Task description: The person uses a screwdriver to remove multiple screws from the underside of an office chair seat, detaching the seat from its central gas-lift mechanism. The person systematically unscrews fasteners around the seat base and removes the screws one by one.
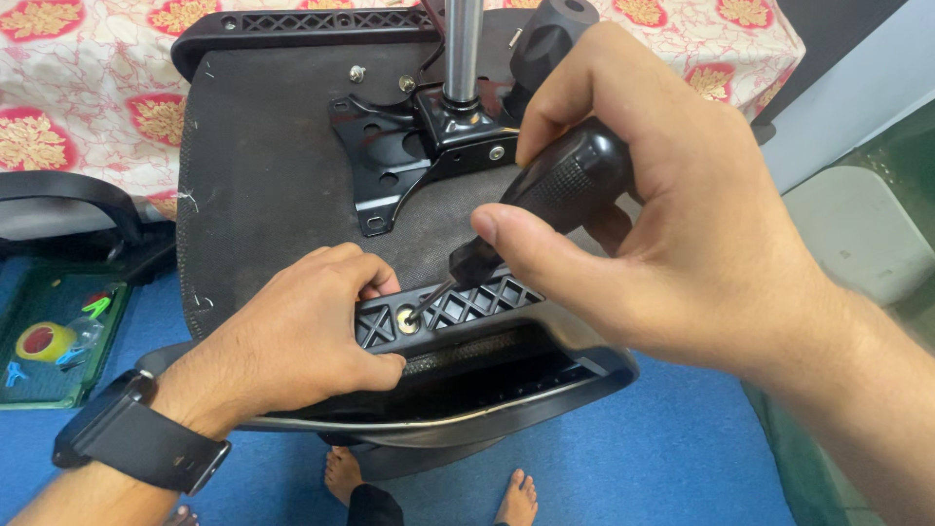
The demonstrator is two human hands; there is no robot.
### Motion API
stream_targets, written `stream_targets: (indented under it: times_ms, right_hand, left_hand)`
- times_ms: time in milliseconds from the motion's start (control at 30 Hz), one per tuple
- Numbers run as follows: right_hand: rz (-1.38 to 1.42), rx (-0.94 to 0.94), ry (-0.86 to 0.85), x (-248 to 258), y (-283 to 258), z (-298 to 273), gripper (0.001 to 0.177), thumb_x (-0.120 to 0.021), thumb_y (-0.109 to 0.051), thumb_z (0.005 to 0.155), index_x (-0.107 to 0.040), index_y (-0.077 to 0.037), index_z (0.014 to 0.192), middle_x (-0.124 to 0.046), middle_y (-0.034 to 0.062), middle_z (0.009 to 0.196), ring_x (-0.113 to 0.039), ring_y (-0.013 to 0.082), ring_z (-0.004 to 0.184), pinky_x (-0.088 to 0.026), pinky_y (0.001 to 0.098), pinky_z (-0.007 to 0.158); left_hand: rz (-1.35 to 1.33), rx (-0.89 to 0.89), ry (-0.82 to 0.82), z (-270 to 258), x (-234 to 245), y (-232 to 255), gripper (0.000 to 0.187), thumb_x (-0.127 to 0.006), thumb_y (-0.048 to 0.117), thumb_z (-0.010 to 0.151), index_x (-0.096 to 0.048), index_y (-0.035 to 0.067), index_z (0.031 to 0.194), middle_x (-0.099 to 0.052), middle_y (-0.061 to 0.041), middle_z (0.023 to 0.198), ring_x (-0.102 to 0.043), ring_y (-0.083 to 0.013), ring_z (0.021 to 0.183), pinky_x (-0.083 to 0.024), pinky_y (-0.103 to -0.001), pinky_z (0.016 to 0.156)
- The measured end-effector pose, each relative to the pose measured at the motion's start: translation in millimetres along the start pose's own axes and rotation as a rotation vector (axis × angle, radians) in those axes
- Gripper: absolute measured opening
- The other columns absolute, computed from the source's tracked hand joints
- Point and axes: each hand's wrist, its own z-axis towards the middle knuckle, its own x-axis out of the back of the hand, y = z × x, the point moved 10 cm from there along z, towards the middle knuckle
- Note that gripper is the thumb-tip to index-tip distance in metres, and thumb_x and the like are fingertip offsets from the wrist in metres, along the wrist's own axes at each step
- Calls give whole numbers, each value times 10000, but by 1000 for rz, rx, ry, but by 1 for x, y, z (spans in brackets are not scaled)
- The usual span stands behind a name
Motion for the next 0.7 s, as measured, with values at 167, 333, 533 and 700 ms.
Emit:
stream_targets:
  times_ms: [167, 333, 533, 700]
  right_hand:
    - [1, 3, -14, -4, -3, -1, 341, -814, -169, 856, -559, -6, 1012, -580, 41, 826, -553, 71, 618, -427, 229, 513]
    - [27, -54, -43, -11, 5, -1, 363, -826, -198, 869, -548, -25, 1026, -612, 16, 799, -568, 42, 580, -425, 216, 480]
    - [132, -101, -31, -11, 22, -1, 376, -826, -203, 869, -530, -38, 1033, -518, 3, 812, -492, 50, 621, -390, 210, 514]
    - [162, -70, -39, -11, 24, -8, 375, -845, -198, 867, -549, -28, 1024, -531, 2, 830, -496, 49, 642, -397, 207, 530]
  left_hand:
    - [3, -30, 0, 1, 0, 2, 569, -844, 354, 539, -702, 44, 995, -689, -115, 978, -650, -278, 1006, -517, -375, 897]
    - [-11, 19, -32, 3, -3, -4, 556, -857, 347, 541, -694, 53, 985, -676, -106, 939, -663, -261, 950, -530, -362, 862]
    - [-22, 3, -58, 5, -5, -4, 534, -842, 318, 530, -695, 50, 969, -671, -96, 962, -675, -251, 947, -532, -353, 860]
    - [-25, 37, -75, 7, -8, -10, 551, -849, 323, 533, -698, 64, 994, -673, -89, 991, -684, -240, 954, -538, -344, 856]
